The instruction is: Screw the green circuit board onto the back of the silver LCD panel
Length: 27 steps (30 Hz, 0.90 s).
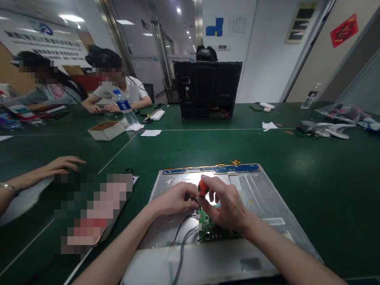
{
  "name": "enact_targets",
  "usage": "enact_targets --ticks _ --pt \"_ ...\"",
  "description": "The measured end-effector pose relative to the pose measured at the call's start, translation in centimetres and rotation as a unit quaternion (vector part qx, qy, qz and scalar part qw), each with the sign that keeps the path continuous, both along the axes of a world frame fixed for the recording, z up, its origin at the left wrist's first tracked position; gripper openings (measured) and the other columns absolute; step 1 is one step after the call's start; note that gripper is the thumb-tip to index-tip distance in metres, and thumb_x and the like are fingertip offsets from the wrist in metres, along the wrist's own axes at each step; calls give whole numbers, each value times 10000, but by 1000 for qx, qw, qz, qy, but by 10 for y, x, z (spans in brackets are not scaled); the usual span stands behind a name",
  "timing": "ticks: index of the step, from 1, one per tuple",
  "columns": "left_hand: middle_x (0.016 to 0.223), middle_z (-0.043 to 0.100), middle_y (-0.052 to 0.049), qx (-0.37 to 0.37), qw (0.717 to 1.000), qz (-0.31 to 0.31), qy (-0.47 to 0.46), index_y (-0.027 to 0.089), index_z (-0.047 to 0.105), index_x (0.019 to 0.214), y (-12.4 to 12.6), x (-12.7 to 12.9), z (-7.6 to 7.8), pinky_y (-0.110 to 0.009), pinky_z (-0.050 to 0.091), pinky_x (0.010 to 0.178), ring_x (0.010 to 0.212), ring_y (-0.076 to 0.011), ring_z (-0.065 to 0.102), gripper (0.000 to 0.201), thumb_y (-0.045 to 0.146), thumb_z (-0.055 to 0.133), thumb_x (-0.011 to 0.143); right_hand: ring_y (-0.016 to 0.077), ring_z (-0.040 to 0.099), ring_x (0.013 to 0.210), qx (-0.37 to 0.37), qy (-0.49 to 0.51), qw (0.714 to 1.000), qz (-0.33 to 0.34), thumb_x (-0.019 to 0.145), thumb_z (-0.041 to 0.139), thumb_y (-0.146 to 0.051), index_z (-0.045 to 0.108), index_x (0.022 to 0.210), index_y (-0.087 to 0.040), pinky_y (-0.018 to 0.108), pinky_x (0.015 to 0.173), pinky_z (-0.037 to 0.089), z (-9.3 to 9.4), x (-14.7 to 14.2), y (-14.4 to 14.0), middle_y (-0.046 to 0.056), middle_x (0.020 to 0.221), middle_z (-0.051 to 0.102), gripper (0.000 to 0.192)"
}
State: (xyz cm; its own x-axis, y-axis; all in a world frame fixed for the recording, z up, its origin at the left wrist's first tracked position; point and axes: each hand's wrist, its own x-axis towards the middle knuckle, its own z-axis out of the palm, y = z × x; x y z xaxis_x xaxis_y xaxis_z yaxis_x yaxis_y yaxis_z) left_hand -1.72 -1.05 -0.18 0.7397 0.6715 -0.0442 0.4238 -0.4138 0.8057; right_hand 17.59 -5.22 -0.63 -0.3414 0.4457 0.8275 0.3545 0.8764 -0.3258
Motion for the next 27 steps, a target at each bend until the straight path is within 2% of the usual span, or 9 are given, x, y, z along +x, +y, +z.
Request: enact_targets --ticks 8,13,19,27 --pt "747 619 6 9 1000 2 11 155 672 760 -1 0 1 -242 417 660 708 -154 532 31 172 647 766 129 567 609 -6 8 1000 -1 894 488 -125 258 1459 -192 225 443 460 0 0 -1 54 918 650 614" --pt "750 617 4 7 1000 4 8 153 667 764 -1 -1 -2 -249 413 673 726 -161 536 22 166 650 769 127 555 590 0 1 1000 -3 897 477 -124 280 1438 -175 226 431 445 0 0 -2 60 907 647 578" --pt "732 605 7 -1 1000 3 -14 155 655 752 -1 0 -2 -265 401 692 725 -164 536 15 166 646 747 115 517 568 1 9 1000 -5 927 491 -164 249 1452 -215 211 424 410 0 0 -2 30 877 625 580" --pt "739 598 8 -3 1000 3 -7 153 635 759 1 -2 -3 -262 402 671 718 -162 533 39 186 654 754 120 521 582 -9 8 1000 1 919 507 -173 301 1428 -226 216 434 425 0 1 -1 26 862 613 551"
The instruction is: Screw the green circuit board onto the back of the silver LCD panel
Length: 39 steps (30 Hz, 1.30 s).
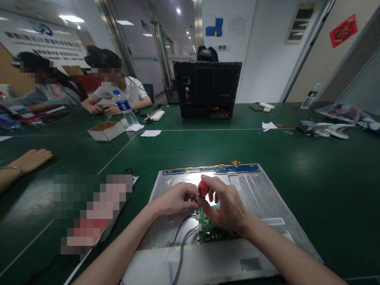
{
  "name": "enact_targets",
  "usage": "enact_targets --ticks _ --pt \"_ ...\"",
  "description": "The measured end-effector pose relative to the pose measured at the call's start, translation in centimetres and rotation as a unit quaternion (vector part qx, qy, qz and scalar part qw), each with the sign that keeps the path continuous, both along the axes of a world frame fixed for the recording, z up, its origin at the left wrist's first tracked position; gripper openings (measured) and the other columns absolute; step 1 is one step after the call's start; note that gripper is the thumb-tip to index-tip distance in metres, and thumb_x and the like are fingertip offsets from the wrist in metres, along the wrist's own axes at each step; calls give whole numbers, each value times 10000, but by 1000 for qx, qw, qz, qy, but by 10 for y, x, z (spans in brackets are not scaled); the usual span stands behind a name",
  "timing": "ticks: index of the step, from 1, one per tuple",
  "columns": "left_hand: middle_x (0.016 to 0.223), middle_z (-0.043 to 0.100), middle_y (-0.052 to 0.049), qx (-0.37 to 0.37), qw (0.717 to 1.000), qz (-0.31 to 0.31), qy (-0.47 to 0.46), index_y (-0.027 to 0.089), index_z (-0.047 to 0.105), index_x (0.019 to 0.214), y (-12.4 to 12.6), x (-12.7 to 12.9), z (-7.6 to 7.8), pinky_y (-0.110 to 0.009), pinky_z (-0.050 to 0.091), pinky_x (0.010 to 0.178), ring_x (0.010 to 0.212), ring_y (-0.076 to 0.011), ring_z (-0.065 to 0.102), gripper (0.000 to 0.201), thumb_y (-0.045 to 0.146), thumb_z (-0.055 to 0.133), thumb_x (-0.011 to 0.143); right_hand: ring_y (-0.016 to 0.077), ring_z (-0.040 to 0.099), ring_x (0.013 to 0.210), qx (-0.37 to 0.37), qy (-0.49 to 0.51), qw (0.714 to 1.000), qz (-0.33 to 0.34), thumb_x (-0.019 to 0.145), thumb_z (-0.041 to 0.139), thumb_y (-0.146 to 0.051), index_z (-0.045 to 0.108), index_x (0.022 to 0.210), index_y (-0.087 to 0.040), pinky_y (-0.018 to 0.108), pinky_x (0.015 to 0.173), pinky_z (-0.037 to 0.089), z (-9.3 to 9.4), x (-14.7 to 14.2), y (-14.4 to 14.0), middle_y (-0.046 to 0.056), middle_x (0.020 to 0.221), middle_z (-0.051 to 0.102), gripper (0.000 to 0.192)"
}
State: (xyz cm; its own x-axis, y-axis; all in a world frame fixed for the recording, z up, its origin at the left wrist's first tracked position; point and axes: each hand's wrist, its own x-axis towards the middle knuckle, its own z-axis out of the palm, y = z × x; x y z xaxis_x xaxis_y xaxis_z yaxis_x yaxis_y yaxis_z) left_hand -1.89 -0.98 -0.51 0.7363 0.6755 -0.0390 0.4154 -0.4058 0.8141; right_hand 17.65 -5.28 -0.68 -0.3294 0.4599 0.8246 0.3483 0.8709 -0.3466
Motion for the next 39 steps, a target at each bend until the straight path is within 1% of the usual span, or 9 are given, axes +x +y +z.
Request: enact_targets --ticks 7,11,16,19,22,25,30,35,39 --pt "805 642 -7 6 1000 4 12 156 672 810 -2 -1 -1 -262 428 693 747 -166 540 53 188 647 776 126 553 601 2 5 1000 8 890 470 -117 275 1446 -193 215 424 446 4 -1 -3 59 919 638 594" --pt "785 640 -6 2 1000 6 15 155 676 787 -1 0 1 -257 427 692 739 -164 544 46 191 648 776 126 551 606 3 8 1000 0 888 493 -111 293 1434 -200 212 429 442 2 -1 -2 45 904 632 588" --pt "756 622 6 -10 1000 0 3 157 668 790 0 1 3 -254 423 683 721 -160 538 51 179 657 745 139 552 639 10 -1 1000 -7 909 515 -155 300 1426 -233 214 433 449 0 -1 -1 32 887 603 565" --pt "742 602 9 -13 1000 7 8 156 650 764 0 1 1 -245 418 658 722 -161 533 44 187 660 734 149 572 684 11 3 1000 -5 915 511 -156 310 1421 -237 220 451 482 1 -2 -1 42 917 596 550" --pt "769 605 1 -10 1000 17 15 154 667 805 -2 0 -1 -239 422 645 733 -163 532 76 198 657 743 152 592 721 5 13 1000 -3 906 508 -148 308 1426 -231 225 475 513 3 -2 -1 59 968 604 563" --pt "784 617 -7 -14 1000 15 13 154 677 830 -3 0 -1 -241 434 655 743 -165 543 85 194 638 766 139 593 695 -2 15 1000 -3 899 494 -123 297 1438 -223 221 480 512 3 -2 -2 66 985 623 582" --pt "783 628 -6 -13 1000 2 10 159 673 807 -2 1 2 -259 432 686 745 -170 549 62 185 640 761 119 551 605 7 13 1000 -9 912 504 -123 305 1430 -185 212 437 448 1 -2 -1 52 917 636 559" --pt "727 592 6 -14 1000 -3 -2 154 634 751 0 2 3 -256 410 669 713 -163 539 34 166 647 722 140 550 642 14 8 1000 -8 934 531 -196 326 1413 -227 219 446 433 1 -1 0 21 840 602 522" --pt "720 591 6 -15 1000 1 5 152 619 730 0 1 1 -253 406 654 708 -164 535 47 183 654 728 151 567 685 8 14 1000 -1 932 546 -211 323 1427 -246 221 459 455 0 -1 0 22 852 593 545"
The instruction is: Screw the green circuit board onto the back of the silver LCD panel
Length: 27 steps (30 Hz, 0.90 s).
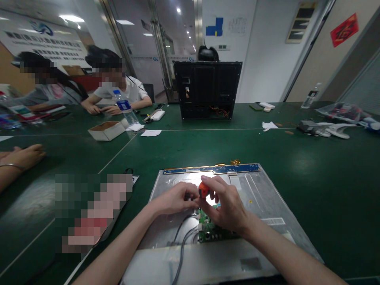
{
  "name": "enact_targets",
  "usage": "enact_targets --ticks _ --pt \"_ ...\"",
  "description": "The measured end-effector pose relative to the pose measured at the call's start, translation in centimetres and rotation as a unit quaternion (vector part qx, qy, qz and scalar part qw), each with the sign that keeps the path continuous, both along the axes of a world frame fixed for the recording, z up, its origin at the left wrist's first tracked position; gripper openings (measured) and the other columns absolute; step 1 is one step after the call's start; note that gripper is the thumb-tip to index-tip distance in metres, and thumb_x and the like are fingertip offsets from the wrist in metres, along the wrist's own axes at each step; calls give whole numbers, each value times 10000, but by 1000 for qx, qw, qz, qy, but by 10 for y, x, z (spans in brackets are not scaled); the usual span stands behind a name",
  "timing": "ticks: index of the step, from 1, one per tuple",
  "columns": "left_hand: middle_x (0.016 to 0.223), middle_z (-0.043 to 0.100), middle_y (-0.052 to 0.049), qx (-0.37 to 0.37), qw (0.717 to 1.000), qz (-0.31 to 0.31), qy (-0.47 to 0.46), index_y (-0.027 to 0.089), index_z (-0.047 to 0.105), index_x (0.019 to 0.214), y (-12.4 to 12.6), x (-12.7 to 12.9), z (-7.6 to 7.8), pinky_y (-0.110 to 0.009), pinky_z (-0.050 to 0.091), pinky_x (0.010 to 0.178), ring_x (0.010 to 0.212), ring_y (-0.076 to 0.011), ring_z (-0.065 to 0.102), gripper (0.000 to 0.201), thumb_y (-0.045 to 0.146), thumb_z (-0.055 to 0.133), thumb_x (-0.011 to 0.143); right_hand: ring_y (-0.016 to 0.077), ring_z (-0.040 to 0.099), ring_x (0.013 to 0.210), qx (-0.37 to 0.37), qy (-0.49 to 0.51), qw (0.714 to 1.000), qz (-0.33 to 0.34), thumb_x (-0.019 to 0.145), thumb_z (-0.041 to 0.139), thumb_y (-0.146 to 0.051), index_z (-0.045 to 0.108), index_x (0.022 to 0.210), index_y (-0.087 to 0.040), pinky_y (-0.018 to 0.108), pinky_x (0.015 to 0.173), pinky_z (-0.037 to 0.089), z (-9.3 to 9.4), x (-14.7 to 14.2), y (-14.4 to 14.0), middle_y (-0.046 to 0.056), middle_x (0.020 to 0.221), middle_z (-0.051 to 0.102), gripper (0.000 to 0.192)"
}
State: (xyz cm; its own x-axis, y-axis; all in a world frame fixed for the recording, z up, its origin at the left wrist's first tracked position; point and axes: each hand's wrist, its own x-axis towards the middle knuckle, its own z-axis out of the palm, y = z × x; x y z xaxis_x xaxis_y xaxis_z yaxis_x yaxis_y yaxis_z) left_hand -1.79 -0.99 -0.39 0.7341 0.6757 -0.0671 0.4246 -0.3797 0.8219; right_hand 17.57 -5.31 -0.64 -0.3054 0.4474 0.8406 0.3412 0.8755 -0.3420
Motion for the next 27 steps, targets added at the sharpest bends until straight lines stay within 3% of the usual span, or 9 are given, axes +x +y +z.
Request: enact_targets --ticks 4,10,20,27 --pt "743 599 4 5 1000 18 5 150 637 760 -2 0 -1 -252 419 657 717 -165 537 55 191 662 733 161 578 728 -10 4 1000 13 896 544 -161 317 1438 -217 225 472 483 1 0 -1 48 903 604 590" --pt "738 594 8 13 1000 14 11 149 661 776 -3 1 0 -251 418 667 715 -160 531 36 163 637 754 136 559 633 1 -7 1000 10 873 485 -103 276 1454 -158 221 439 469 5 0 -3 70 925 630 620" --pt "697 583 12 15 1000 4 -3 149 646 731 -2 0 0 -244 389 644 694 -156 526 27 144 621 720 150 551 671 4 -1 1000 6 921 536 -172 327 1410 -235 211 443 442 1 0 0 17 831 590 536" --pt "739 591 0 17 1000 9 10 145 634 751 -2 -1 -1 -260 395 659 717 -168 536 54 195 637 730 153 571 698 0 1 1000 9 907 537 -165 306 1432 -205 222 459 465 2 -1 0 39 886 612 575"
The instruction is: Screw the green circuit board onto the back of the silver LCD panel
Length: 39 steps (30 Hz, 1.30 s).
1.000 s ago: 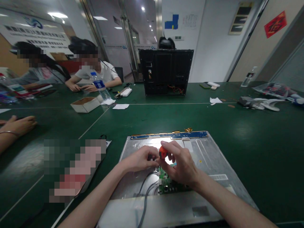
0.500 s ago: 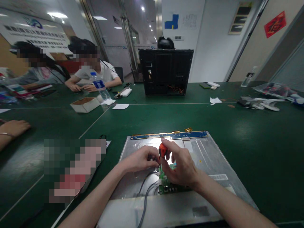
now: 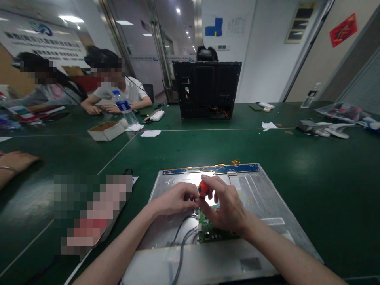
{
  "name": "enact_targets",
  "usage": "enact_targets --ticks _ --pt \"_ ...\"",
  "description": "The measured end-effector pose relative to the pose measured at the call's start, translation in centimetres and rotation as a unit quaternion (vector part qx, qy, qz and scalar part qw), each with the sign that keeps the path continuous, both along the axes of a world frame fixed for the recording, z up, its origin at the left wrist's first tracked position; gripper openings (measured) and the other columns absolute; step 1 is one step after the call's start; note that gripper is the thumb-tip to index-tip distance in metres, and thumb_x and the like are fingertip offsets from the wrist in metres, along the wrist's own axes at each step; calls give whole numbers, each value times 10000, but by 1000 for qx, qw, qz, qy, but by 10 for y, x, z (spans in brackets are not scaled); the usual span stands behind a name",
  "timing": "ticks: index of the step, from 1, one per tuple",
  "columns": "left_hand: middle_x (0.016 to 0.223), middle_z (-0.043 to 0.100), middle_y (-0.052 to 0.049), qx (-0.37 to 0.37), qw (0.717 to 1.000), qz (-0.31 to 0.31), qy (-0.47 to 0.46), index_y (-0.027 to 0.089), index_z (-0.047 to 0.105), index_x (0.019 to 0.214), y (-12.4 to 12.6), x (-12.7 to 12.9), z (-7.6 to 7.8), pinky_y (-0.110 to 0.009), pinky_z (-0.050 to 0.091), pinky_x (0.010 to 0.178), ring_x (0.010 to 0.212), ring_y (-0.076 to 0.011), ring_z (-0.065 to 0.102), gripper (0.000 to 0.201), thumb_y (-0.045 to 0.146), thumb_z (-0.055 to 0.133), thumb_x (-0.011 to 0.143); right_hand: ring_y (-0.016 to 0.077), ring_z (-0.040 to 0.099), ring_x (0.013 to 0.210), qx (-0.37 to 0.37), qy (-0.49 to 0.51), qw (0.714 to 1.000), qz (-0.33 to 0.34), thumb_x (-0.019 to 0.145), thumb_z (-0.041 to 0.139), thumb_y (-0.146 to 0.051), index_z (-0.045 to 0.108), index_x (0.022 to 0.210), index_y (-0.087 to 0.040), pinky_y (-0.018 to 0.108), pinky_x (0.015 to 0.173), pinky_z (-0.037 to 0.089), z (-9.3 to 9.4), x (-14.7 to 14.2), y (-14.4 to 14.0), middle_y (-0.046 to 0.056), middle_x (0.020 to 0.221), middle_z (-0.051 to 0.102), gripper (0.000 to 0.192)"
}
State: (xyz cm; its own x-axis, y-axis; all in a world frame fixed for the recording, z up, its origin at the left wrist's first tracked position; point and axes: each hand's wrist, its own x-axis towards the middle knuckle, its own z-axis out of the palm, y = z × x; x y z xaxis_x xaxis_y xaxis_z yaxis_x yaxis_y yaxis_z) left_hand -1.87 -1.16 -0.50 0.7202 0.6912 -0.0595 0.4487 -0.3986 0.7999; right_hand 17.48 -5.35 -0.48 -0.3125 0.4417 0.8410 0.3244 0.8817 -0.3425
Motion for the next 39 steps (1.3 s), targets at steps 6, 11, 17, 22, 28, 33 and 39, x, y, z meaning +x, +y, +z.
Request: enact_targets --ticks 6,11,17,22,28,33,39 --pt "783 616 -2 1 1000 8 7 145 661 804 -2 0 2 -266 424 698 749 -172 553 59 178 634 763 138 556 653 0 -5 1000 -3 869 500 -98 295 1443 -157 224 450 453 2 0 -2 63 928 627 612" --pt "766 626 2 -15 1000 -11 1 152 673 792 2 0 1 -258 435 694 754 -170 563 44 157 647 757 135 540 637 3 5 1000 -16 885 536 -116 342 1397 -181 220 446 428 0 -1 -2 38 875 618 551" --pt "737 607 9 -16 1000 -13 -19 155 644 760 2 1 1 -258 419 682 738 -166 552 36 165 652 727 148 544 663 4 2 1000 -1 906 542 -152 338 1389 -216 212 440 417 -1 -1 -1 15 814 586 527" --pt "743 600 8 -15 1000 -4 -8 156 641 757 1 1 2 -257 413 674 734 -165 542 50 186 660 723 142 549 655 -4 -2 1000 -11 907 522 -175 317 1404 -216 211 442 431 -1 1 -2 20 839 596 538" --pt "760 612 4 -17 1000 2 8 155 660 788 0 1 3 -247 428 672 743 -162 545 45 187 652 756 136 547 610 -8 -9 1000 -5 880 476 -140 263 1427 -153 227 435 446 3 1 -5 51 881 611 587" --pt "772 631 1 3 1000 -6 -5 157 673 797 -1 1 3 -250 431 674 730 -160 548 46 175 637 775 126 531 588 -6 -3 1000 -19 883 487 -116 254 1439 -185 217 429 425 1 0 -4 45 884 614 607" --pt "793 645 -1 -3 1000 -20 -9 160 668 809 1 0 3 -261 438 700 761 -173 563 65 156 636 752 144 544 660 4 -2 1000 0 899 528 -143 304 1427 -234 209 449 430 -3 0 0 21 860 591 581"
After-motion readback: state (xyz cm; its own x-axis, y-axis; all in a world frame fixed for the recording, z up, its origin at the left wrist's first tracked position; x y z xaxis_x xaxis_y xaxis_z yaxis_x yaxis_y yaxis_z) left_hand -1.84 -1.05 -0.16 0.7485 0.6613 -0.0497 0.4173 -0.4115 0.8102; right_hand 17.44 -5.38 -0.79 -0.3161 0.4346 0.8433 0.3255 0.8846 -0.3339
